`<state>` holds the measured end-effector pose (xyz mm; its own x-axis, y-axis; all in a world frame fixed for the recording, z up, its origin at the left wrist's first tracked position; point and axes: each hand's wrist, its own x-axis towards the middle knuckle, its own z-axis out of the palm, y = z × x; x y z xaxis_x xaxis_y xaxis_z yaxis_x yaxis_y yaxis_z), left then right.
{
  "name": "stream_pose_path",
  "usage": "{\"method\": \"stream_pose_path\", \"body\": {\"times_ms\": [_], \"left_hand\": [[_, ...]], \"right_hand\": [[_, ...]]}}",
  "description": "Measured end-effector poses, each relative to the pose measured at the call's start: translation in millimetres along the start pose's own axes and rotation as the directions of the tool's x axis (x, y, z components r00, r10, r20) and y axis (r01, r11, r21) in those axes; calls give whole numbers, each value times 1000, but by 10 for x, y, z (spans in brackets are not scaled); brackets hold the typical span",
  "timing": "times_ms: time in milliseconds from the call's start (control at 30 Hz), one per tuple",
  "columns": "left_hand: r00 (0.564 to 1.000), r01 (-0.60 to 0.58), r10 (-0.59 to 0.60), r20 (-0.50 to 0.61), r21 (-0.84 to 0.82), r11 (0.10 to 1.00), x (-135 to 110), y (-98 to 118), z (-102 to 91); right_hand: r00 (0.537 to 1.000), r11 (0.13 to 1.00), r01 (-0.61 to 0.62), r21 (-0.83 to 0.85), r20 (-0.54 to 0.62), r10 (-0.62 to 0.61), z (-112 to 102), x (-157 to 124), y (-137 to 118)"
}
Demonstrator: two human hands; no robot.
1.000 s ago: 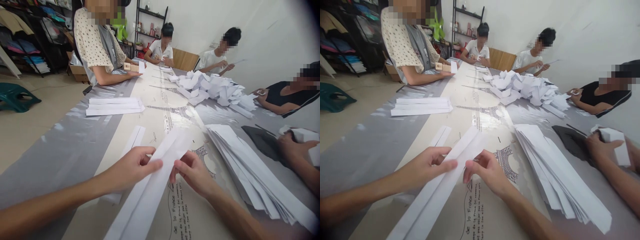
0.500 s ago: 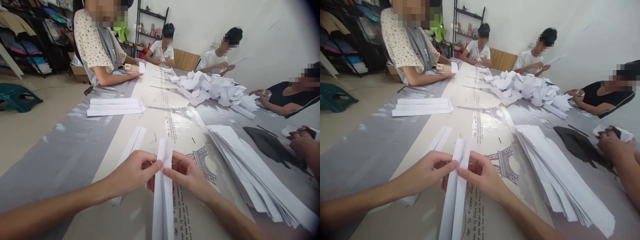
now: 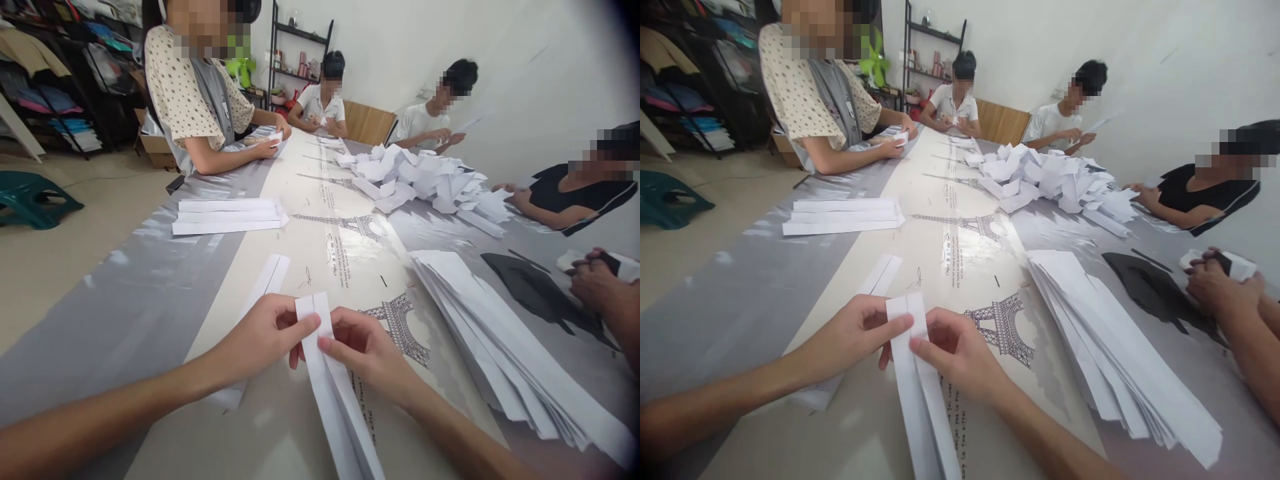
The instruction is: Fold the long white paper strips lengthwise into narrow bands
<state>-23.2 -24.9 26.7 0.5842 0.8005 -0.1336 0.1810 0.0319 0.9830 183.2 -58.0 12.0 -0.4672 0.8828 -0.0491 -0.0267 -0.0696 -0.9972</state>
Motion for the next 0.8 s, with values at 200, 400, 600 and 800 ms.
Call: {"method": "stream_pose_path", "body": {"times_ms": [200, 400, 600, 800], "left_hand": [[1000, 24, -24, -6, -48, 999, 13, -46, 12], [998, -3, 4, 64, -7, 1000, 81, -20, -147], [999, -42, 42, 20, 6, 999, 134, 9, -270], [993, -10, 10, 116, 1, 1000, 173, 44, -358]], "right_hand": [[999, 998, -38, 45, -1, 38, 9, -11, 9], [996, 996, -89, 29, 4, 89, -37, -24, -32], [981, 979, -192, -72, 9, 193, -162, -4, -16], [966, 963, -256, -80, -42, 253, -199, 6, 25]]}}
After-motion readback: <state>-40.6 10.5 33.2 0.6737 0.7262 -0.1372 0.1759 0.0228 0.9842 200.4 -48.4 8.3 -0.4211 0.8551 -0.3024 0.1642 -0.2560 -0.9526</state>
